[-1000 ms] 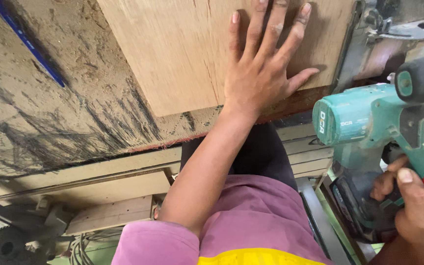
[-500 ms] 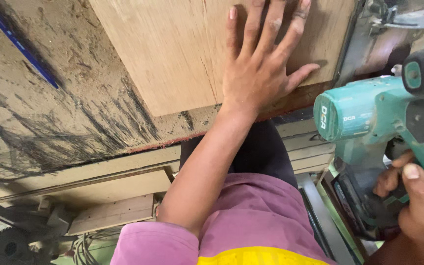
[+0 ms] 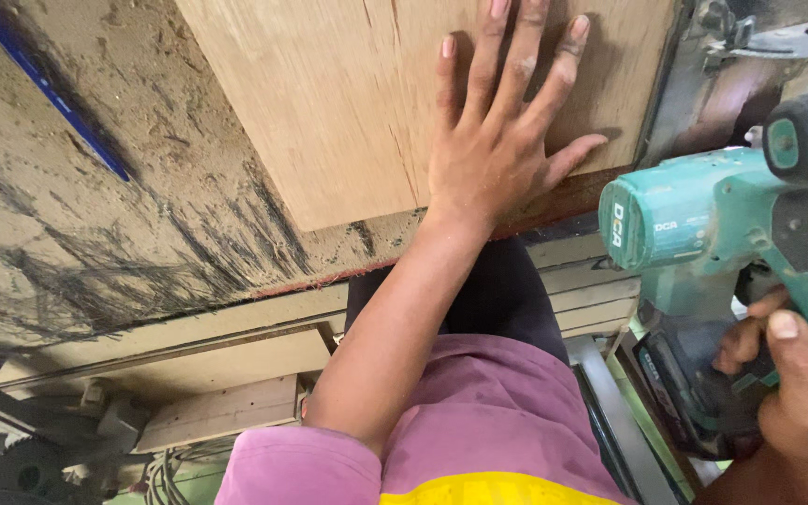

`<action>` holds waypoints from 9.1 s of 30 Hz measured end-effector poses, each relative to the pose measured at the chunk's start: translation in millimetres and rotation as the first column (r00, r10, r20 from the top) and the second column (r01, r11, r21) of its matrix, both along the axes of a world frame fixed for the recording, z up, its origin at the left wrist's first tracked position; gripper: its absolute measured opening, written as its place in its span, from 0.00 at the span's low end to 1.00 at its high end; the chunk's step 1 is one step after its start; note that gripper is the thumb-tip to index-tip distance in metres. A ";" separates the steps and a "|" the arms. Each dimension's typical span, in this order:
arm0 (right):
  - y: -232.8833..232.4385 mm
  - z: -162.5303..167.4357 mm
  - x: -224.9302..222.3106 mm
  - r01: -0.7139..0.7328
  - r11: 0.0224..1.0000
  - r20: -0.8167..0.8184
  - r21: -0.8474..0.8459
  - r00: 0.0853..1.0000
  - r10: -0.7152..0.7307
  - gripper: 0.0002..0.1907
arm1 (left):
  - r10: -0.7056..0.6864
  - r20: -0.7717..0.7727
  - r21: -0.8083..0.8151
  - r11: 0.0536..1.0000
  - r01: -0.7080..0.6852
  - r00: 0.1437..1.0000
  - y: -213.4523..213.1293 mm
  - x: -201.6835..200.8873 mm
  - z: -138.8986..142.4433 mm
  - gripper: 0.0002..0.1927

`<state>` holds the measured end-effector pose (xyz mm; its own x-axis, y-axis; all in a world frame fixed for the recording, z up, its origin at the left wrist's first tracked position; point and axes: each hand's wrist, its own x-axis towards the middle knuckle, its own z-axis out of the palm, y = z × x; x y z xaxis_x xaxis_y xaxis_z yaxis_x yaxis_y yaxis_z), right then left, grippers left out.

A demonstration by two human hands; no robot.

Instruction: The person uses a cordless circular saw to cut a rectangular piece of plywood on a workbench. After cutting, they measure the board with a metal ruler and a tape measure, then mark lines with a pen.

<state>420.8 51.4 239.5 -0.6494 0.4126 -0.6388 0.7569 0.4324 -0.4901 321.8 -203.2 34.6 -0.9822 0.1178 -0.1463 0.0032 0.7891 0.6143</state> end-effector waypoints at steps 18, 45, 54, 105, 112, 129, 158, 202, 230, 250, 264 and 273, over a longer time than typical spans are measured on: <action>4.0 -5.6 -15.2 -0.096 0.988 0.050 0.125 0.995 0.090 0.14 | 0.009 -0.010 0.022 1.000 -0.008 1.000 -0.1 -0.5 0.1 0.44; -43.2 7.3 -62.1 -0.181 0.978 -0.109 0.099 0.975 0.192 0.12 | 0.025 -0.045 0.012 1.000 -0.024 0.999 1.2 1.6 -1.4 0.34; -61.3 12.7 -80.6 -0.126 0.992 -0.186 -0.005 0.975 0.123 0.09 | 0.069 -0.079 0.048 0.997 -0.065 0.995 0.6 -3.4 4.4 0.31; -87.6 14.2 -157.1 -0.212 0.977 -0.221 0.013 0.952 0.210 0.10 | 0.064 -0.138 -0.004 0.998 -0.065 0.988 1.5 -10.2 4.1 0.33; -97.2 13.0 -168.2 -0.206 0.978 -0.217 0.019 0.955 0.205 0.09 | 0.056 -0.104 -0.002 0.998 -0.056 0.993 0.2 -7.3 5.5 0.35; -117.6 1.9 -189.9 -0.159 0.980 -0.110 0.116 0.979 0.172 0.10 | 0.049 -0.173 -0.028 0.998 -0.055 0.984 -5.1 -8.6 -2.6 0.40; -118.6 0.6 -201.1 -0.265 0.946 -0.130 0.189 0.948 0.292 0.14 | 0.082 -0.272 -0.015 0.996 -0.090 0.959 -1.7 -4.0 -5.8 0.41; -133.3 -2.3 -243.0 -0.303 0.923 -0.114 0.236 0.935 0.336 0.15 | 0.071 -0.214 -0.049 0.995 -0.084 0.974 -5.1 -7.9 -14.9 0.41; -138.4 -13.4 -274.6 -0.344 0.904 -0.168 0.253 0.905 0.392 0.15 | 0.109 -0.252 -0.024 0.993 -0.118 0.962 -8.8 -17.5 -8.8 0.40; -146.1 -7.1 -294.7 -0.348 0.905 -0.128 0.247 0.914 0.386 0.16 | 0.186 -0.306 0.006 0.981 -0.193 0.934 -7.0 -22.4 -11.7 0.38; -148.4 -14.5 -299.9 -0.384 0.886 -0.214 0.259 0.872 0.440 0.16 | 0.194 -0.306 0.022 0.980 -0.197 0.932 -11.6 -17.8 -14.3 0.37; -150.8 -22.1 -300.0 -0.405 0.862 -0.232 0.304 0.846 0.480 0.16 | 0.165 -0.292 0.005 0.985 -0.171 0.942 -8.0 -8.4 -25.5 0.38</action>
